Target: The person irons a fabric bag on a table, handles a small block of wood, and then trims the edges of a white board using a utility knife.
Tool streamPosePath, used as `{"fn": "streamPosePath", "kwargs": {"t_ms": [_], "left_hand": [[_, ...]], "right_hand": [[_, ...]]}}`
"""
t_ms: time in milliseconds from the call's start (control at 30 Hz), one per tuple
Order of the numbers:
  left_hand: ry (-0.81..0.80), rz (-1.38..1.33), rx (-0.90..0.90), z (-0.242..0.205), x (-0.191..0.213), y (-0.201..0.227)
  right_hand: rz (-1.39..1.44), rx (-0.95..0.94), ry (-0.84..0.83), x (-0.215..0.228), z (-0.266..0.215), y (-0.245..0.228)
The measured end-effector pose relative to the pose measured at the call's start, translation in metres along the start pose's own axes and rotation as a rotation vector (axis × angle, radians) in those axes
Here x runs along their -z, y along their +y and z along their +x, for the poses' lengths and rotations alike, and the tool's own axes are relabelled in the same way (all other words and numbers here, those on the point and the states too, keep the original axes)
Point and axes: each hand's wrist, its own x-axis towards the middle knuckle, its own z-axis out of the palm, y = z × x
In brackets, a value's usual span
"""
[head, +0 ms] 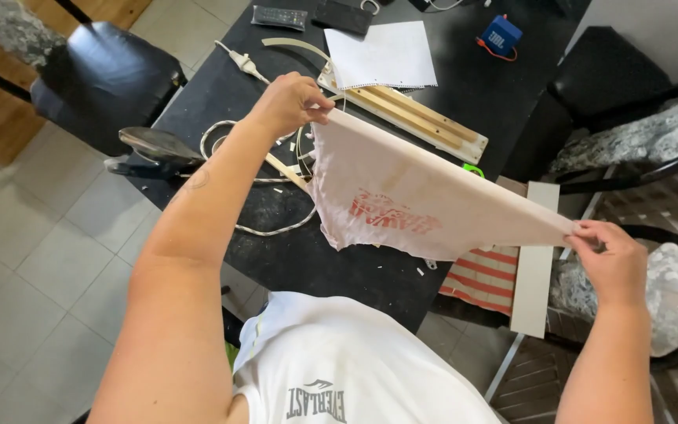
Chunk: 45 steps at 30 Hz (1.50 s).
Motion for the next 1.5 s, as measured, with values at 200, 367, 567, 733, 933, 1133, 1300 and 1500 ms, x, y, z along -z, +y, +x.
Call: {"fn": "streamPosePath", "kwargs": {"t_ms": [200, 367, 567, 733, 933, 1133, 1300, 1500], "left_hand": [[0.001, 0.004, -0.006, 0.003, -0.004, -0.003], [0.009, -0.017, 0.005, 0.002, -0.001, 0.005], [0.291, 0.184, -0.166, -0.002, -0.034, -0.027], [0.561, 0.100, -0.130, -0.105, -0.065, -0.009], [0.660, -0.038, 0.503, -0.287, -0.100, -0.082], [1.083, -0.130, 1.041, -0.347, -0.083, -0.208], [0.917, -0.334, 0.973, -0.296, -0.069, -0.263], [0.923, -0.084, 1.052, -0.259, -0.050, -0.262]], "right_hand": [[-0.086, 0.334, 0.078, -0.050, 0.062, -0.058], [0.084, 0.526, 0.049, -0.137, 0.135, -0.189], [0.184, 0.557, 0.078, -0.218, 0.185, -0.230], [0.228, 0.536, 0.033, -0.222, 0.180, -0.208], [0.279, 0.580, 0.030, -0.205, 0.181, -0.214], [0.271, 0.555, -0.014, -0.189, 0.174, -0.216], [0.222, 0.492, 0.028, -0.194, 0.174, -0.209], [0.292, 0.420, 0.060, -0.205, 0.165, -0.224]]}}
